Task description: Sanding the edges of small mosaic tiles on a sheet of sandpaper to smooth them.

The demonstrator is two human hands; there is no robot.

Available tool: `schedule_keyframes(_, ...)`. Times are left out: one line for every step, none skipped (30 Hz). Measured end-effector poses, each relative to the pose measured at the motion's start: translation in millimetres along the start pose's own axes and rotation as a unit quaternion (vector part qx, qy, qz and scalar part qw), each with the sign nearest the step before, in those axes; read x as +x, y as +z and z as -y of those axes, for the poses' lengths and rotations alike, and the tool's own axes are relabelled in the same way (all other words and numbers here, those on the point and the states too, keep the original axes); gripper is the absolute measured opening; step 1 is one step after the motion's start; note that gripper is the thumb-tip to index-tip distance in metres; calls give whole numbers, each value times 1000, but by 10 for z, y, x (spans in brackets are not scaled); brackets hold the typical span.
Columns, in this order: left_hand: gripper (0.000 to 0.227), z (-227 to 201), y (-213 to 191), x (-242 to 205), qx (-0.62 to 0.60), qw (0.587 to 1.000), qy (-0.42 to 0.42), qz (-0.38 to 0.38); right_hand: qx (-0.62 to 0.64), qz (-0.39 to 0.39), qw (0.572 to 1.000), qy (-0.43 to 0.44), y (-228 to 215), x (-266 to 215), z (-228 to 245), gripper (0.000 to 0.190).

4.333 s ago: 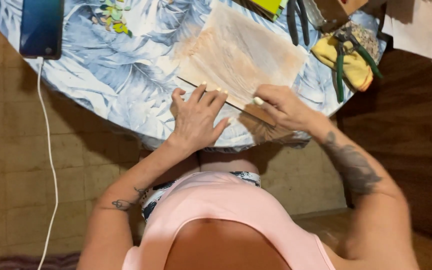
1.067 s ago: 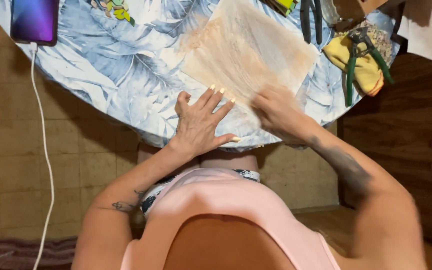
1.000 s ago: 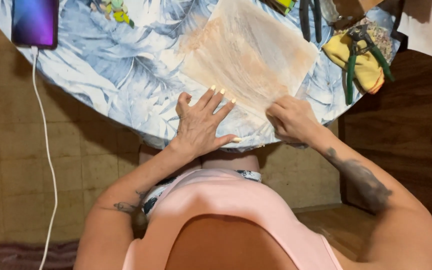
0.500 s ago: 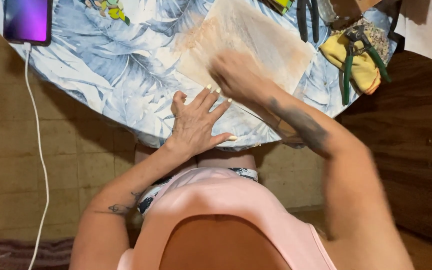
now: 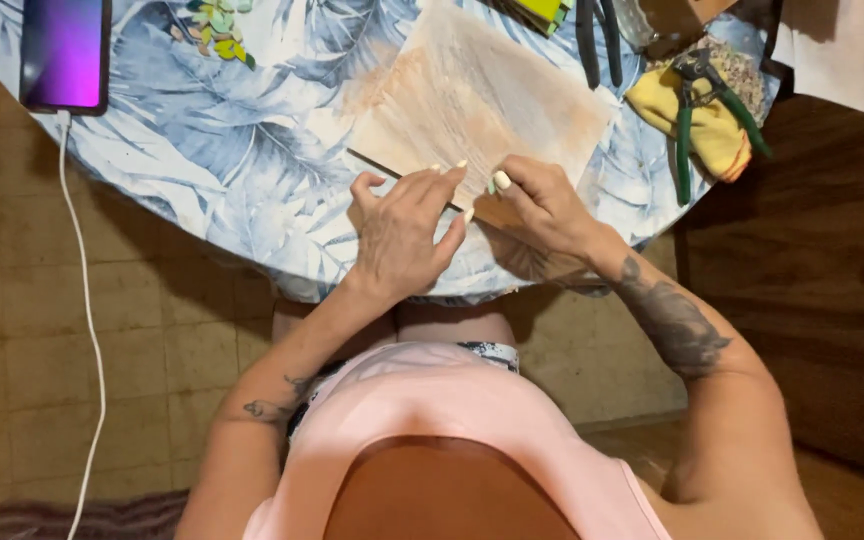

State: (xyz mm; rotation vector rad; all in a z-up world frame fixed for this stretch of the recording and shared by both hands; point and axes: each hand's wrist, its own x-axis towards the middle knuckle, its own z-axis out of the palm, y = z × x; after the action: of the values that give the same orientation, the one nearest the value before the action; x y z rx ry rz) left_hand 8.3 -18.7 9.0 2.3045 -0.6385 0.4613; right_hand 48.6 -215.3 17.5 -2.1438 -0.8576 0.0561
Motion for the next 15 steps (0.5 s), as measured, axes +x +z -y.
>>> schedule_keyframes(37, -20, 13, -1, -1, 1000, -2, 5, 4, 0, 1000, 4, 39, -11, 7, 17)
schedule_keyframes(36, -38, 29, -1, -1, 1000, 0, -16, 24, -5, 1000, 15, 79, -22, 12, 17)
schedule_keyframes(36, -38, 47, 43, -1, 999, 7, -42, 38, -11, 999, 21, 88, 5, 3, 18)
schedule_keyframes(36, -50, 45, 48, 0, 999, 9, -42, 37, -14, 999, 20, 93, 20, 47, 18)
schedule_keyframes(34, -69, 45, 49, -3, 999, 10, -46, 53, -12, 998, 25, 97, 26, 93, 19)
schedule_keyframes(32, -88, 44, 49, -6, 999, 11, -51, 69, -10, 997, 29, 102, 34, 139, 19)
schedule_keyframes(32, -101, 37, 52, -6, 999, 12, -51, 68, -11, 997, 29, 92, 34, 180, 19)
schedule_keyframes(29, -113, 29, 55, -14, 998, 14, -59, 78, -14, 996, 27, 83, 35, 222, 19)
schedule_keyframes(26, -122, 19, 64, -20, 997, 16, -68, 88, -17, 996, 25, 72, 47, 261, 18)
schedule_keyframes(26, -108, 21, 75, -19, 997, 17, -69, 88, -17, 996, 23, 64, 62, 261, 18)
schedule_keyframes(25, -99, 26, 72, -14, 997, 20, -71, 88, -20, 996, 25, 65, 62, 265, 18)
schedule_keyframes(24, -90, 32, 68, -9, 997, 23, -74, 89, -24, 995, 27, 68, 62, 269, 19)
schedule_keyframes(24, -97, 22, 76, -9, 997, 23, -73, 89, -24, 995, 28, 69, 68, 273, 19)
schedule_keyframes(22, -104, 12, 83, -5, 997, 20, -75, 78, -30, 996, 21, 71, 74, 278, 20)
schedule_keyframes(19, -113, 4, 88, -1, 997, 17, -77, 66, -36, 997, 13, 74, 78, 283, 21)
